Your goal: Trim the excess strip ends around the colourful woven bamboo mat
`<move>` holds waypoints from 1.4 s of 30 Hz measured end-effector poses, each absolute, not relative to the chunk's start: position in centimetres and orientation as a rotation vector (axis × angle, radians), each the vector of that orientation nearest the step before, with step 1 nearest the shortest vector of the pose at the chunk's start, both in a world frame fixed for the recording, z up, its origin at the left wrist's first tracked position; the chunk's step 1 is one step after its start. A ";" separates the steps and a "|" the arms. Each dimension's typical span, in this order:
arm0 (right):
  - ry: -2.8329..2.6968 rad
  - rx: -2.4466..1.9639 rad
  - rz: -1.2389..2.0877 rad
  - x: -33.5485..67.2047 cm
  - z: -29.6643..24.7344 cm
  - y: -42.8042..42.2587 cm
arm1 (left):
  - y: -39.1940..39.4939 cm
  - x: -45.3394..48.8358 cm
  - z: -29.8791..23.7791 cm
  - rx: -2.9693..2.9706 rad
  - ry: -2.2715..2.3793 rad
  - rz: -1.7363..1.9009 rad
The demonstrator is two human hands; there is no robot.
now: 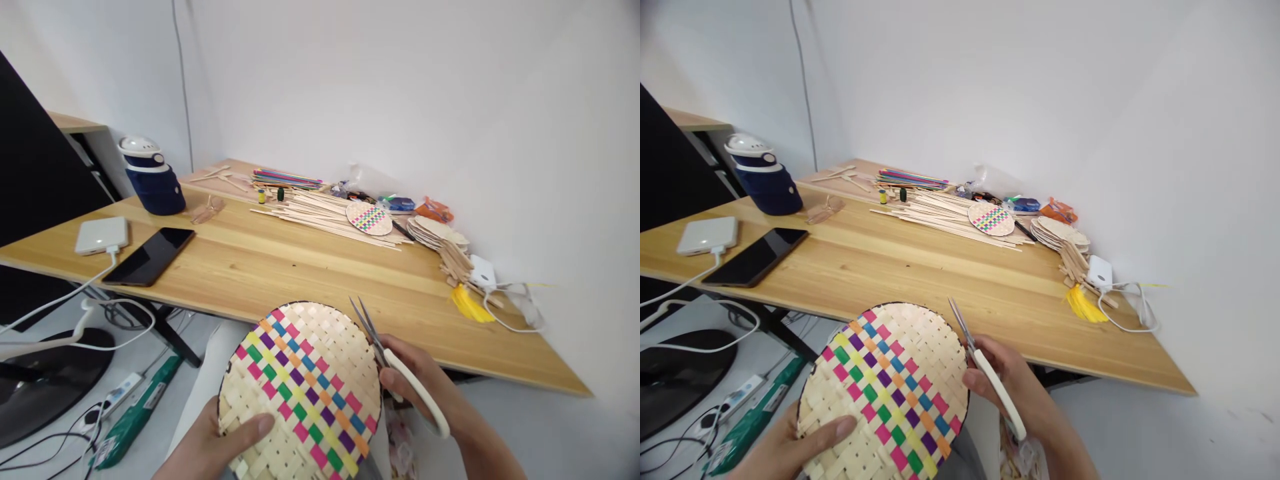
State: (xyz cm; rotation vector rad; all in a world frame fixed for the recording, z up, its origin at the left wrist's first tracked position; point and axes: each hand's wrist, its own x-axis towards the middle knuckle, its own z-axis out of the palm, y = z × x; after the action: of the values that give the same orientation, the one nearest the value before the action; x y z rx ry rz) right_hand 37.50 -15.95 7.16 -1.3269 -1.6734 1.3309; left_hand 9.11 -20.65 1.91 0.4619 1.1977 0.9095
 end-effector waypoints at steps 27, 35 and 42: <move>-1.429 -1.529 1.120 37.2 4.6 -15.2 | -14.7 6.6 2.9 0.978 0.835 0.425; -1.333 -1.607 1.138 35.9 5.3 -16.0 | -13.7 6.5 2.1 0.924 1.015 0.510; -1.378 -1.648 1.300 37.2 6.3 -16.1 | -12.9 5.4 2.9 0.936 1.043 0.521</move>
State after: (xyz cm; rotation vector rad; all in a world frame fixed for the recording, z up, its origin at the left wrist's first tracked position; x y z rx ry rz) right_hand 37.15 -16.09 6.33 -1.6481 -1.3776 1.3002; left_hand 5.41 -12.94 2.88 0.9362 1.0434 0.5208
